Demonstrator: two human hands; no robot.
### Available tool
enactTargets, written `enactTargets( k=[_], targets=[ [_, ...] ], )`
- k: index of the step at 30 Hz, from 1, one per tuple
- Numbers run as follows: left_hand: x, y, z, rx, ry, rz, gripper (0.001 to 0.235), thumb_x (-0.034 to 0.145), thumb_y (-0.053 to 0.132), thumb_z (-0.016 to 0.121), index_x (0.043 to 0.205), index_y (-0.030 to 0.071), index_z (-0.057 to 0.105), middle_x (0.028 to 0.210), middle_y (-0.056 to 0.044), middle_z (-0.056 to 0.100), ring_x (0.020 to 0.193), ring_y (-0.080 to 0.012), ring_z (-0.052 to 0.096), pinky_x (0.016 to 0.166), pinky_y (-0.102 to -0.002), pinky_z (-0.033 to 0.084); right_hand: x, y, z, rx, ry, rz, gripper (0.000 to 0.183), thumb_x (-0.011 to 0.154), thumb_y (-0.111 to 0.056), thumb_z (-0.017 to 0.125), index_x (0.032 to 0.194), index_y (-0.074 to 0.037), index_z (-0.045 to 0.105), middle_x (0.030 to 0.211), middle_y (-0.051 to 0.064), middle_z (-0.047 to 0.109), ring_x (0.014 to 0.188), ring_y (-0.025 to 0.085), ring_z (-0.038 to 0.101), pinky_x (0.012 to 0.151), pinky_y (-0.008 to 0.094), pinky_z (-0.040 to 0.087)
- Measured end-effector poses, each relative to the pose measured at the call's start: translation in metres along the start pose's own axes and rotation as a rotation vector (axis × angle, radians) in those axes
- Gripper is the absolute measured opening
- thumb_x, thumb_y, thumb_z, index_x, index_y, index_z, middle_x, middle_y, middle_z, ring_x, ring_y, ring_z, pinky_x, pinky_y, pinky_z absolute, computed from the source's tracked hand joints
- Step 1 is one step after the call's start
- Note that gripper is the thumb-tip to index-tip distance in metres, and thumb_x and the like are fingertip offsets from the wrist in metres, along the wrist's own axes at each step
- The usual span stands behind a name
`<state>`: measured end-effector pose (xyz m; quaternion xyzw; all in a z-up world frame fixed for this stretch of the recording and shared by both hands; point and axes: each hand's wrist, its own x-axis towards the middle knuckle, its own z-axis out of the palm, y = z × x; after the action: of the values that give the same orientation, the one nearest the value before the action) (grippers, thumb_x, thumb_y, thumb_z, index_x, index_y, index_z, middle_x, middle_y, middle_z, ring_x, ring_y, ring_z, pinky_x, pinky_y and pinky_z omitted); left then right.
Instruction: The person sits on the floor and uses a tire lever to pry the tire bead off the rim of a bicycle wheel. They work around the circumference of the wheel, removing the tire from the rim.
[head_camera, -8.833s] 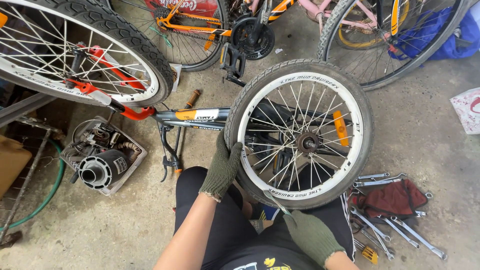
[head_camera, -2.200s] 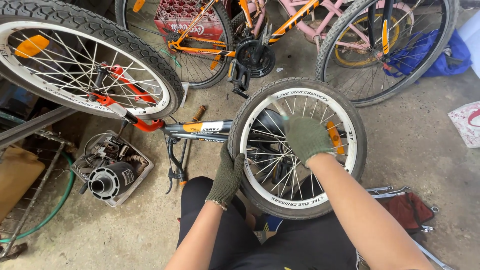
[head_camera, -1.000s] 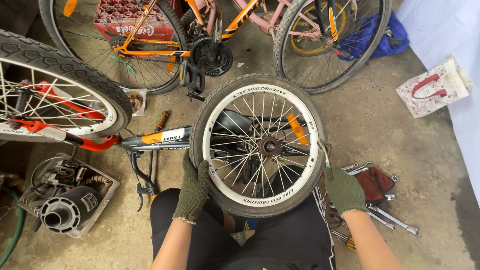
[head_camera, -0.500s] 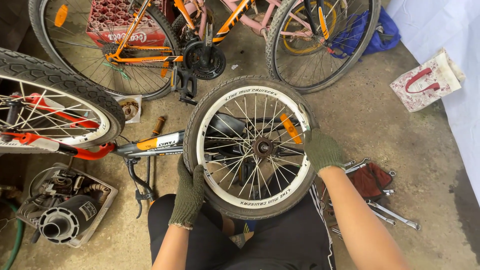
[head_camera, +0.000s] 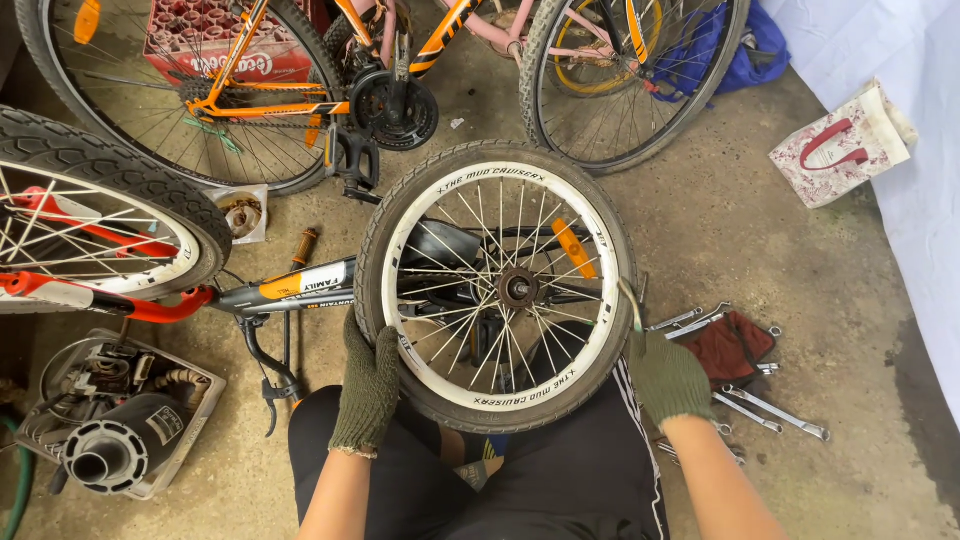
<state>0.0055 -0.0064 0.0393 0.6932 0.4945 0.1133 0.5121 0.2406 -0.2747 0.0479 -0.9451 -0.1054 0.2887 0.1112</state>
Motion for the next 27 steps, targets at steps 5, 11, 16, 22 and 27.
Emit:
enactTargets(
  k=[5,11,16,22,27],
  targets=[
    [0.001,-0.006,0.004,0.036,0.016,0.014,0.078,0.103,0.054,0.044,0.164,0.019,0.01,0.159,-0.031,0.034,0.14,-0.0537,0.04,0.111,-0.07,0.036,0.034,-0.048,-0.018,-0.147,0.156,-0.097,0.047,0.107,-0.041,0.037,0.125,-0.007,0.065,0.12,0.016,0.066,0.106,0.029,0.064,0.093,0.042,0.052],
    [-0.001,-0.002,0.004,-0.001,0.035,0.026,0.078,0.102,0.051,0.046,0.164,0.017,0.012,0.159,-0.031,0.035,0.141,-0.0545,0.039,0.111,-0.071,0.036,0.067,-0.079,-0.022,-0.164,0.215,-0.216,0.052,0.11,-0.032,0.032,0.103,0.004,0.068,0.086,0.022,0.073,0.07,0.032,0.072,0.067,0.042,0.062],
    [-0.002,-0.001,0.001,-0.03,0.029,-0.005,0.083,0.1,0.054,0.049,0.165,0.014,0.015,0.159,-0.031,0.036,0.141,-0.0562,0.037,0.112,-0.072,0.035,0.093,-0.025,0.018,-0.814,0.202,-0.307,0.05,0.096,-0.038,0.054,0.14,-0.014,0.053,0.135,0.016,0.061,0.127,0.027,0.059,0.107,0.048,0.043],
    [0.002,-0.009,0.009,0.104,0.081,-0.047,0.081,0.1,0.058,0.048,0.166,0.026,0.012,0.165,-0.017,0.033,0.144,-0.0411,0.041,0.112,-0.063,0.039,0.127,0.07,0.068,-0.816,0.529,-0.66,0.035,0.083,-0.043,0.061,0.106,-0.019,0.071,0.103,0.009,0.074,0.102,0.029,0.072,0.077,0.044,0.056],
    [0.003,-0.038,0.026,0.576,0.586,0.706,0.065,0.097,0.016,0.062,0.159,0.014,0.042,0.151,-0.025,0.044,0.135,-0.0504,0.049,0.09,-0.06,0.055,0.039,-0.03,0.007,0.072,0.574,-0.284,0.037,0.103,-0.06,0.049,0.103,-0.028,0.068,0.09,0.005,0.073,0.095,0.031,0.072,0.075,0.047,0.059]
  ],
)
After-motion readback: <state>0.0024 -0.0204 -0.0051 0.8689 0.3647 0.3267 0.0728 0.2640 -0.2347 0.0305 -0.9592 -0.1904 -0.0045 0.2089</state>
